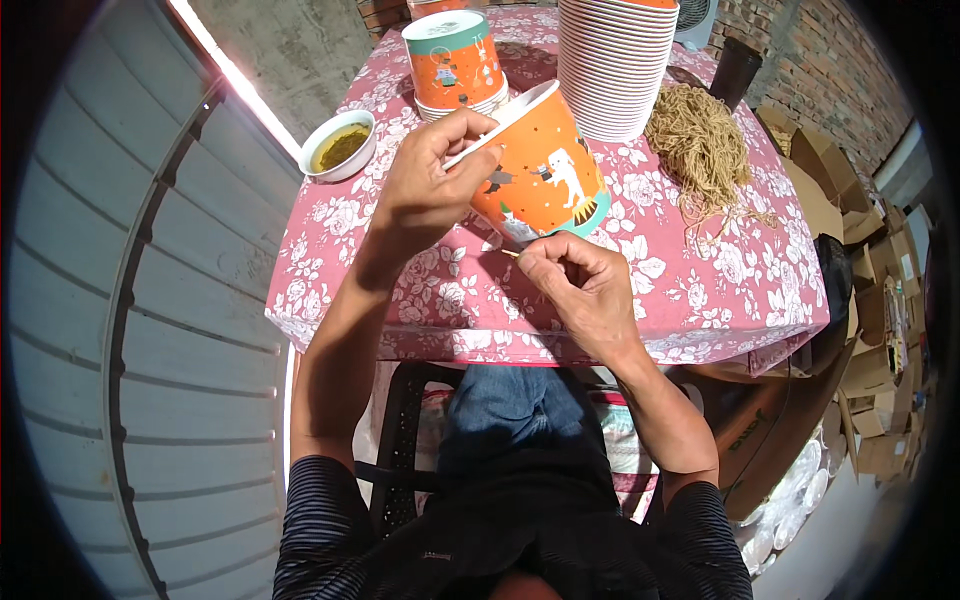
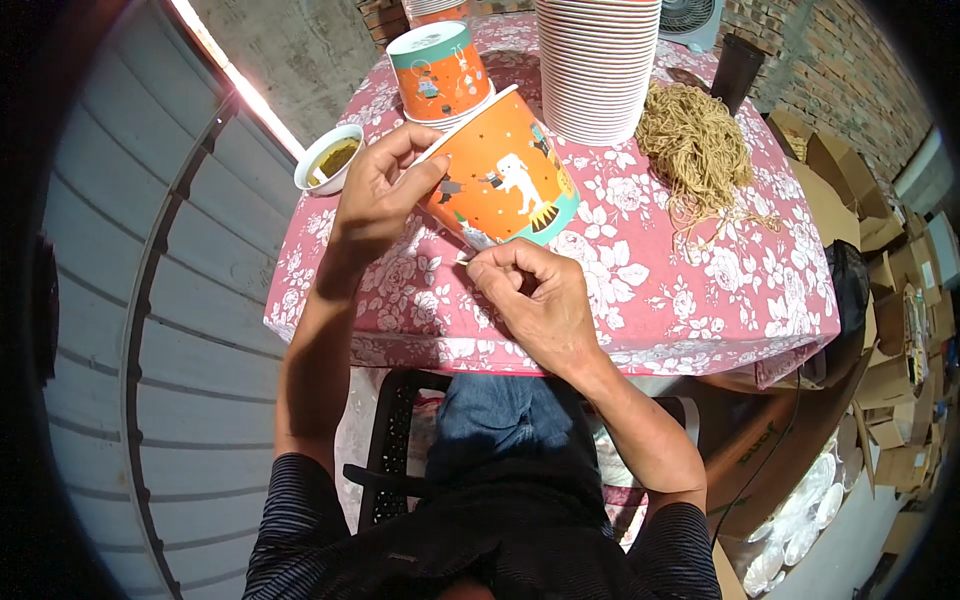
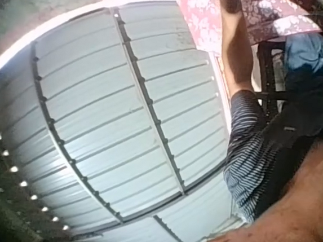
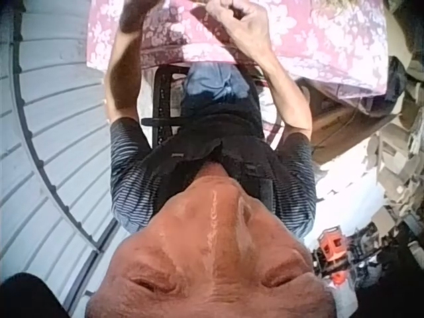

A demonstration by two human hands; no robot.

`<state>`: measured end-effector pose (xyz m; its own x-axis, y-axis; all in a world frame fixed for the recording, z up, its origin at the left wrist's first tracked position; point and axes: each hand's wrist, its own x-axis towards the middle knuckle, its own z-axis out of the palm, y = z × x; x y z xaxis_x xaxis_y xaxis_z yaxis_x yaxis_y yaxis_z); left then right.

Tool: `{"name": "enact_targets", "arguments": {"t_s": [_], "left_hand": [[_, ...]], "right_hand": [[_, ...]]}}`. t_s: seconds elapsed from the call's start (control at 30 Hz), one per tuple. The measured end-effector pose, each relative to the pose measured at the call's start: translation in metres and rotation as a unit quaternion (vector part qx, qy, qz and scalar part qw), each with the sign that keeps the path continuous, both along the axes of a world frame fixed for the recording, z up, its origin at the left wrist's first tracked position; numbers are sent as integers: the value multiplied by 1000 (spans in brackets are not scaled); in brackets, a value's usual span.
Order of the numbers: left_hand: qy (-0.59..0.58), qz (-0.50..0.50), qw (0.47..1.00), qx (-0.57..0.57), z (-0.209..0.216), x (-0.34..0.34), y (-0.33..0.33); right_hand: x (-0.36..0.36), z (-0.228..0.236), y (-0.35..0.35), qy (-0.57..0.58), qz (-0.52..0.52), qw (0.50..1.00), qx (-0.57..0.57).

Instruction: Packaging dried noodle bundles into paper cups and stacking them.

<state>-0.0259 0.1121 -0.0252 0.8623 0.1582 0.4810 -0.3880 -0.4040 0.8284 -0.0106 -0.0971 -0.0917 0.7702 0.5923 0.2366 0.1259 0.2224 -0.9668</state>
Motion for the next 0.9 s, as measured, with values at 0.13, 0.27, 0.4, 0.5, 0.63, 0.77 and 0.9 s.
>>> {"name": "enact_targets", "arguments": {"t_s": [0.13, 0.27, 0.4, 0.5, 0.63, 0.77, 0.9], "left_hand": [[5, -4, 1000, 26, -1, -1, -7], [83, 28, 993, 81, 6, -6, -14], [56, -27, 998, -10, 0, -5, -19], [30, -64, 997, -38, 1, -5, -21], [75, -102, 990, 63, 7, -8, -12], [116, -59, 983, 127, 10, -17, -8], [70, -18, 997, 2, 14, -23, -8]], "right_hand": [[-1, -3, -3, 3, 7, 1000, 4], [-2, -2, -5, 13, 6, 1000, -2], [-2, -1, -7, 3, -2, 1000, -2], [3, -2, -8, -37, -29, 999, 24], [10, 10, -17, -39, -74, 996, 20], [19, 21, -31, -41, -128, 990, 33], [49, 9, -67, -2, -145, 987, 72]]}}
